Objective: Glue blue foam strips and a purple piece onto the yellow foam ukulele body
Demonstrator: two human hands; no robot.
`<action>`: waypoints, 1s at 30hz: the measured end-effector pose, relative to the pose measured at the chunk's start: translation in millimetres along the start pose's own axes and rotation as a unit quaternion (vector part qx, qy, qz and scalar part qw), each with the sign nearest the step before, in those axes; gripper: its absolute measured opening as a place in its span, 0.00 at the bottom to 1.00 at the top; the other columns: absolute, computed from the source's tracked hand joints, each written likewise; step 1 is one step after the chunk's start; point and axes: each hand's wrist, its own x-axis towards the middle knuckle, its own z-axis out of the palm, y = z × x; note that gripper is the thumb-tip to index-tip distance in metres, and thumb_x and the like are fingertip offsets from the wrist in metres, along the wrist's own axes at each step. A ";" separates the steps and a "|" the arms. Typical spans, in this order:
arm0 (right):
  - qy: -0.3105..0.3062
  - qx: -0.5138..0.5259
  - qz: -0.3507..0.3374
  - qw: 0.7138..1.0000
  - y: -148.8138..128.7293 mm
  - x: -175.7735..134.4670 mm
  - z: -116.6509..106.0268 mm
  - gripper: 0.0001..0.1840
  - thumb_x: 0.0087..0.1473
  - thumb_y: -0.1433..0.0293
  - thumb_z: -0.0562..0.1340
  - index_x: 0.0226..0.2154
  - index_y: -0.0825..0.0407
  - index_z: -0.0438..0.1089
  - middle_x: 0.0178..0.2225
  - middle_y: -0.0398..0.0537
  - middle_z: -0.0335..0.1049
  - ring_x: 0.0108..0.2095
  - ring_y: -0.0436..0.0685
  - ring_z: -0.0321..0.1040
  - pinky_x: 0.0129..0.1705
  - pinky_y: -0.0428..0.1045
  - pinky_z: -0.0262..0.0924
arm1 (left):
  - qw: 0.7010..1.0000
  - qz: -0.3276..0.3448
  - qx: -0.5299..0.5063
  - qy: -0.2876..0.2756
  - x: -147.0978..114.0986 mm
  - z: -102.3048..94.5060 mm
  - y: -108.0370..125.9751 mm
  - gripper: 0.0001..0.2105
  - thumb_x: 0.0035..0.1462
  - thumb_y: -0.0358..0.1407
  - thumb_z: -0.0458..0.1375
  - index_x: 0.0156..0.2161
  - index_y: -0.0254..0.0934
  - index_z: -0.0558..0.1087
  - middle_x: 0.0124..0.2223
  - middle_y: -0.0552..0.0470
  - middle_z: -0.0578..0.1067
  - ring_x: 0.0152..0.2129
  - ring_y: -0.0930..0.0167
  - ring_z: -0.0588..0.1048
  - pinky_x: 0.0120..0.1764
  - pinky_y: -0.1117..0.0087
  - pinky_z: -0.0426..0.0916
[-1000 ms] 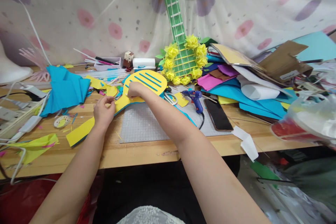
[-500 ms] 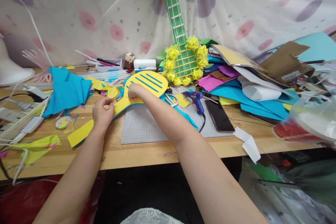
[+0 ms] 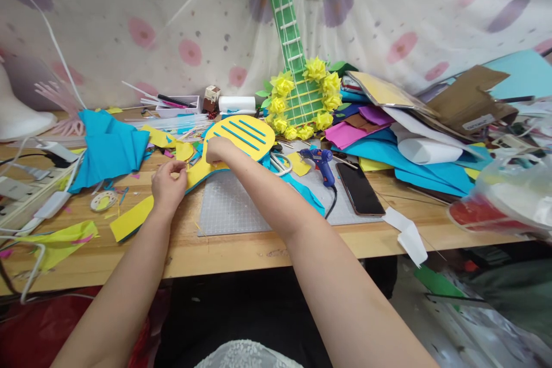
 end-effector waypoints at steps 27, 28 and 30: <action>0.228 0.216 0.167 0.935 127.4 -109.5 32.9 0.09 0.50 0.68 0.58 0.31 0.56 0.70 0.29 0.49 0.71 0.28 0.50 0.65 0.30 0.44 0.55 | 0.875 -0.149 -0.396 -0.235 -16.8 50.1 65.8 0.04 0.52 0.35 0.52 0.30 0.37 0.63 0.26 0.54 0.71 0.22 0.71 0.75 0.28 0.67 0.70; 0.226 0.170 0.183 0.942 133.7 -112.6 35.9 0.09 0.49 0.67 0.58 0.30 0.55 0.70 0.31 0.50 0.72 0.31 0.52 0.66 0.32 0.45 0.55 | 0.878 -0.139 -0.390 -0.238 -16.7 54.9 65.0 0.04 0.52 0.35 0.52 0.30 0.37 0.63 0.26 0.54 0.71 0.23 0.71 0.75 0.29 0.67 0.70; 0.213 0.110 0.194 0.951 138.4 -114.8 43.7 0.10 0.48 0.65 0.59 0.32 0.54 0.70 0.34 0.52 0.72 0.35 0.55 0.66 0.33 0.46 0.55 | 0.896 -0.116 -0.363 -0.227 -14.0 62.8 63.6 0.04 0.52 0.35 0.51 0.29 0.37 0.62 0.25 0.53 0.72 0.24 0.70 0.75 0.33 0.66 0.69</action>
